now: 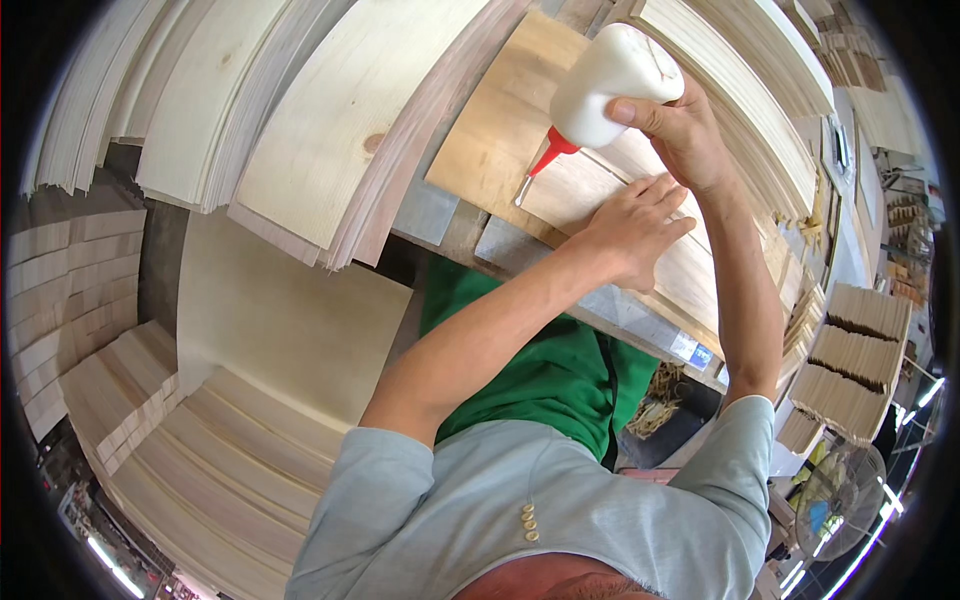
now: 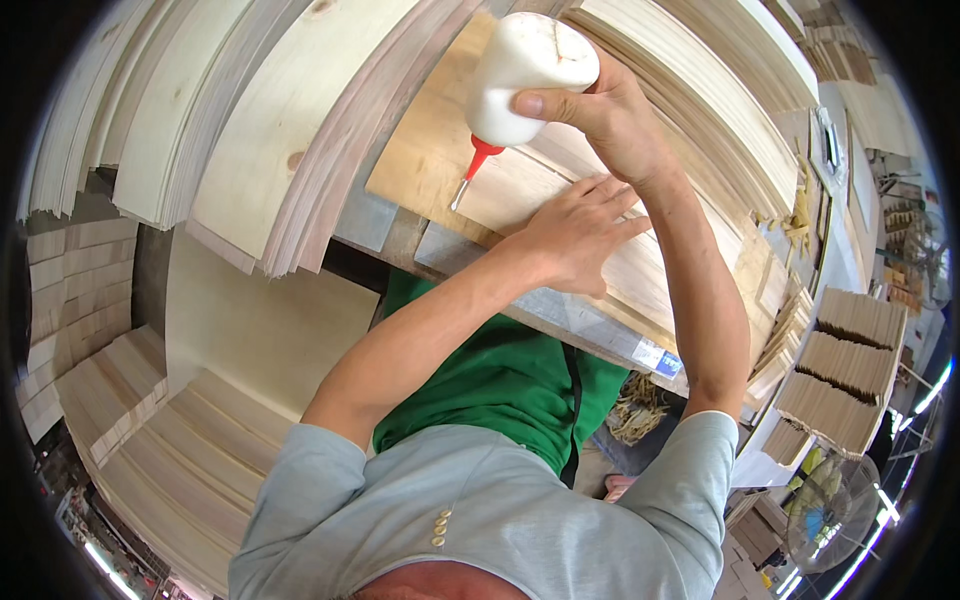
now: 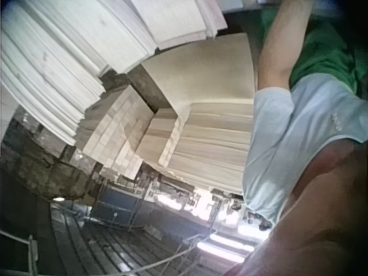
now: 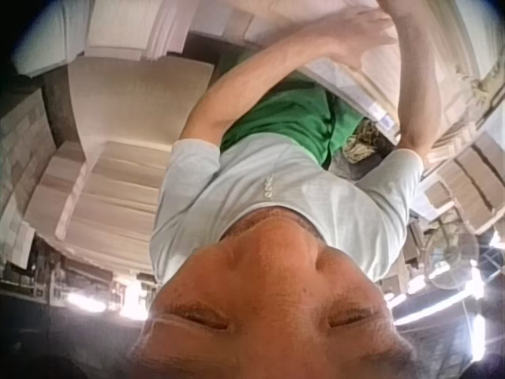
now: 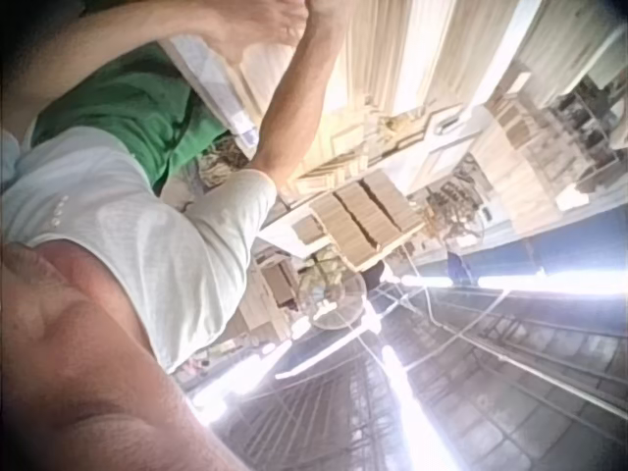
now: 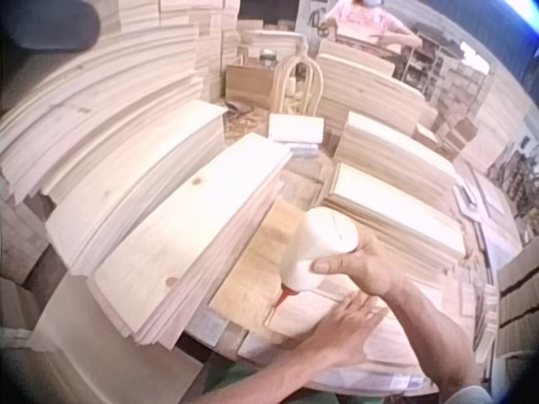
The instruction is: Assembling small wooden boxes by applying glue and joining panels at a workbench.
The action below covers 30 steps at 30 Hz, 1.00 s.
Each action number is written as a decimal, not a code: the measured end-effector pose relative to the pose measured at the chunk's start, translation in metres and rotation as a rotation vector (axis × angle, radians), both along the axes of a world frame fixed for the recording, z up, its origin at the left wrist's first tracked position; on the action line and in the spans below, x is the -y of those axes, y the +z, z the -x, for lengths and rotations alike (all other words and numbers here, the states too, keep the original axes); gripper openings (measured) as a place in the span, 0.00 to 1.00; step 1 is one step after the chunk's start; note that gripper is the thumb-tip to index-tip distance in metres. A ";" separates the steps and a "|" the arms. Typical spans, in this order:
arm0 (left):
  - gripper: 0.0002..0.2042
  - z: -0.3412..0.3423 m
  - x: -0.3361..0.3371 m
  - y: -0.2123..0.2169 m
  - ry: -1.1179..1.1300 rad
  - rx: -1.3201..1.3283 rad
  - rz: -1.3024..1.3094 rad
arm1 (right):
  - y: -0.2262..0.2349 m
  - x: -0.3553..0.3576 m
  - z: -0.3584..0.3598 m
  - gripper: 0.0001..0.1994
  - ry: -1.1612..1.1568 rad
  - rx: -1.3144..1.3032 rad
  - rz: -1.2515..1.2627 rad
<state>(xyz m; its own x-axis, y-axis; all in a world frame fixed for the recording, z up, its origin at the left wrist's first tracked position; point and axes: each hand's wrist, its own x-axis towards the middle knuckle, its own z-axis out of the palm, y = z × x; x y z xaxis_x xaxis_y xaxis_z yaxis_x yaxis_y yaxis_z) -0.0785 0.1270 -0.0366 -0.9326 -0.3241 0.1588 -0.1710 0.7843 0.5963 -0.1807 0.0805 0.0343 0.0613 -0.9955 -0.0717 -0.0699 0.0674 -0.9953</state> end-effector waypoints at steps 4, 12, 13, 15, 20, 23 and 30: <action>0.40 0.001 0.001 -0.001 -0.014 0.025 0.011 | -0.003 0.008 0.013 0.25 -0.032 0.010 0.029; 0.42 0.003 0.002 -0.002 -0.040 0.063 -0.001 | -0.005 0.022 0.031 0.26 -0.077 0.033 0.086; 0.42 0.003 0.003 -0.001 -0.041 0.062 0.002 | -0.006 0.024 0.033 0.26 -0.078 0.032 0.089; 0.42 0.003 0.003 0.000 -0.042 0.083 -0.003 | -0.007 0.026 0.038 0.26 -0.108 0.029 0.086; 0.42 0.005 0.002 -0.003 -0.042 0.065 0.012 | -0.013 0.034 0.059 0.21 -0.113 -0.035 0.146; 0.42 0.002 0.002 -0.001 -0.032 0.068 -0.004 | -0.017 0.042 0.067 0.21 -0.135 -0.019 0.161; 0.42 0.002 0.003 0.006 -0.043 0.105 -0.020 | -0.017 0.049 0.072 0.21 -0.203 0.043 0.221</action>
